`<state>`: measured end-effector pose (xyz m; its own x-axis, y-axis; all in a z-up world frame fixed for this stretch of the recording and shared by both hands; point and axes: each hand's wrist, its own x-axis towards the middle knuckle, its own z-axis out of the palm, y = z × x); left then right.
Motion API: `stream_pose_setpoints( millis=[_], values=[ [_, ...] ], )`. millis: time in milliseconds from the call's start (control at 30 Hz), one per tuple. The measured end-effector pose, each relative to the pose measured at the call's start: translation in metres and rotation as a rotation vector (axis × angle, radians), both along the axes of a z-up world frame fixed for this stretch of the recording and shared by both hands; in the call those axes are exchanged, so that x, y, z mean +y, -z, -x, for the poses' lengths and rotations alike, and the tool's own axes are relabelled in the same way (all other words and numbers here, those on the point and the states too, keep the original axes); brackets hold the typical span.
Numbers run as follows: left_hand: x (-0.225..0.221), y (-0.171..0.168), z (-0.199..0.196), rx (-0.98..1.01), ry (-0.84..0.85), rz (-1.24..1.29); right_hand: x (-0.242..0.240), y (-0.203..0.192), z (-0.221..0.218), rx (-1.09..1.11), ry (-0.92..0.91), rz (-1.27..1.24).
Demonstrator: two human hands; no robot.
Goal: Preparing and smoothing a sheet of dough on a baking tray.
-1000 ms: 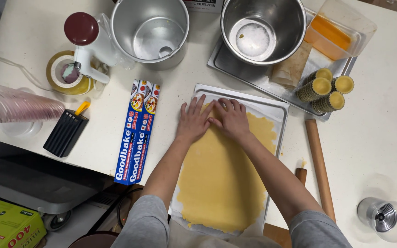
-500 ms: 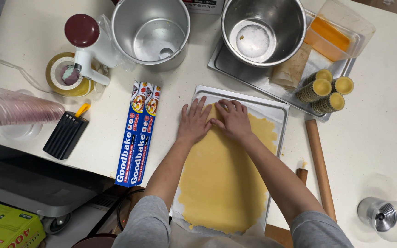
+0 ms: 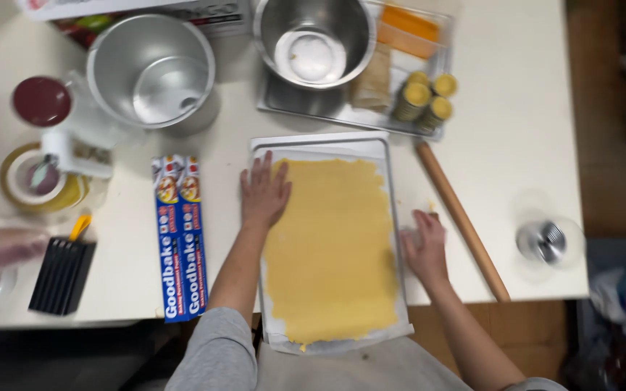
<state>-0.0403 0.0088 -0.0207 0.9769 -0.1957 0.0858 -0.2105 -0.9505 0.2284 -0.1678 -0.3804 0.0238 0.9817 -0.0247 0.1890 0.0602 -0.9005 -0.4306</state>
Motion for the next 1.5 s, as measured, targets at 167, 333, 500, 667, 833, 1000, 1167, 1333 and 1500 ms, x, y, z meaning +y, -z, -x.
stream_pose_setpoints(
  millis=[167,333,500,667,833,1000,1167,1333,1500],
  values=[
    [-0.003,-0.015,-0.001,0.111,0.013,-0.039,-0.063,-0.012,0.077,0.002,0.240,0.001],
    [-0.005,-0.018,0.001,0.112,0.067,-0.166,-0.054,-0.010,0.127,0.012,0.314,-0.014],
    [-0.031,-0.018,0.023,-0.013,0.035,0.055,-0.010,-0.049,0.108,-0.023,0.252,-0.299],
    [-0.069,-0.018,0.105,-0.047,0.080,0.370,0.091,-0.227,0.078,0.020,-0.191,-0.900],
    [-0.069,-0.010,0.166,0.050,0.110,0.297,0.124,-0.389,0.067,-0.053,-1.230,-0.683],
    [-0.063,-0.010,0.176,0.084,0.103,0.323,0.100,-0.359,0.055,-0.239,-1.513,-0.675],
    [-0.059,-0.025,0.141,0.048,0.003,0.435,0.126,-0.344,-0.010,-0.234,-1.203,-0.614],
    [-0.038,-0.022,0.052,-0.052,-0.140,0.436,0.125,-0.176,-0.108,0.145,-0.588,-0.667],
    [-0.013,-0.019,-0.048,-0.163,-0.146,0.265,0.087,-0.035,-0.160,0.054,-0.357,-0.260]
  ],
)
